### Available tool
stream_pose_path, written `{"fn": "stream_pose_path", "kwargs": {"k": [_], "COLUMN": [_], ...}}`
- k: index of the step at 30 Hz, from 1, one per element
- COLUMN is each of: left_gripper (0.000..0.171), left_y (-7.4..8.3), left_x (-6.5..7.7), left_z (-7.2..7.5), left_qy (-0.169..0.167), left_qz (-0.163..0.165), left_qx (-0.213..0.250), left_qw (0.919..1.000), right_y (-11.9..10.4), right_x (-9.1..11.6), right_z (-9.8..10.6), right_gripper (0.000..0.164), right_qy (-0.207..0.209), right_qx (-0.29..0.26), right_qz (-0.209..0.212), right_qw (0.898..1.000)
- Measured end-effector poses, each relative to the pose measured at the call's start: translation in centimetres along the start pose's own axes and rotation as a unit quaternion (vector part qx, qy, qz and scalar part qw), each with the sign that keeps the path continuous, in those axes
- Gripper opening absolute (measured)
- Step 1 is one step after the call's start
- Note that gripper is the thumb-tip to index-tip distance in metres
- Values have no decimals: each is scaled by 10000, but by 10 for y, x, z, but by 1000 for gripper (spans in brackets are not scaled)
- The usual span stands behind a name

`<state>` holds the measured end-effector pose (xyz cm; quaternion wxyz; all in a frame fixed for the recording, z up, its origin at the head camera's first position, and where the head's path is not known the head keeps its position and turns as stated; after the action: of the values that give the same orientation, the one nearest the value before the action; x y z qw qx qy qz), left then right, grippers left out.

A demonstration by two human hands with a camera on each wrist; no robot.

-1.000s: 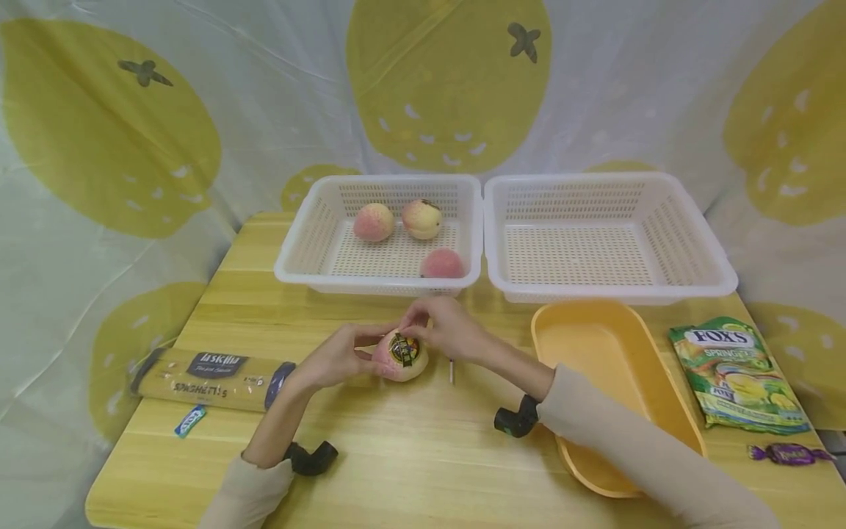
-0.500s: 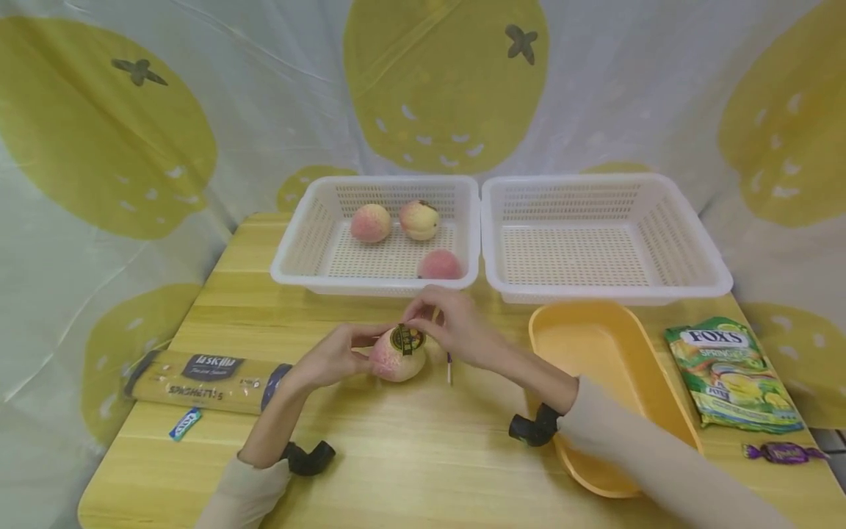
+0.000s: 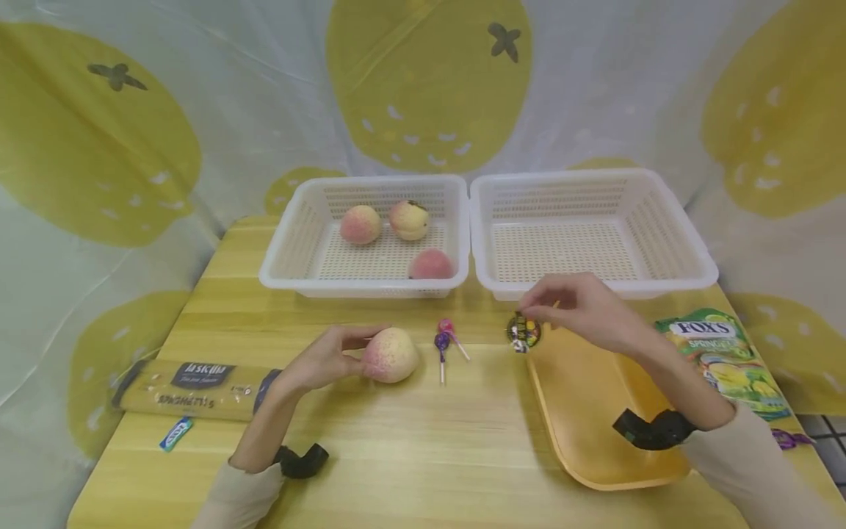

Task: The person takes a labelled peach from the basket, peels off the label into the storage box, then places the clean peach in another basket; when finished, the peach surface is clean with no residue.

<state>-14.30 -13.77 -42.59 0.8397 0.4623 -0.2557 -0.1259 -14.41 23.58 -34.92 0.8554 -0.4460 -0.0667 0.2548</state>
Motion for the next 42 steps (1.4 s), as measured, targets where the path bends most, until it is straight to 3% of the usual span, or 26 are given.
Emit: {"fn": "stream_pose_path", "kwargs": {"k": [4, 8, 21, 33, 42], "left_gripper": [64, 63, 63, 64, 63], "left_y": [-1, -2, 0, -1, -2], "left_x": [2, 2, 1, 0, 2], "left_z": [1, 1, 0, 0, 0], "left_qy": [12, 26, 6, -21, -18], "left_qz": [31, 14, 32, 57, 31], "left_qx": [38, 26, 170, 201, 200], "left_qw": [10000, 10000, 9999, 9998, 9998], "right_y": [27, 50, 88, 86, 65], "right_x": [23, 34, 24, 23, 39], "right_z": [19, 22, -1, -5, 20], "right_gripper": [8, 9, 7, 7, 19], "right_qy": [-8, -124, -633, -484, -378], "right_qx": [249, 410, 447, 1202, 877], "right_qz": [-579, -897, -859, -161, -107], "right_qw": [9980, 9951, 9933, 9914, 9954]}}
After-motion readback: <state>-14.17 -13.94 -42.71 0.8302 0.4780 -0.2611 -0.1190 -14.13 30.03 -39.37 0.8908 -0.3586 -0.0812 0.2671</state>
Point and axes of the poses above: each hand's wrist, its own x-axis away from the middle knuckle, its own z-axis out of the back of the hand, y = z × x, the point moved 4 cm from there along -x, towards the middle knuckle, and after that the axes turned 7 degrees about z, right-handed, at the moved point
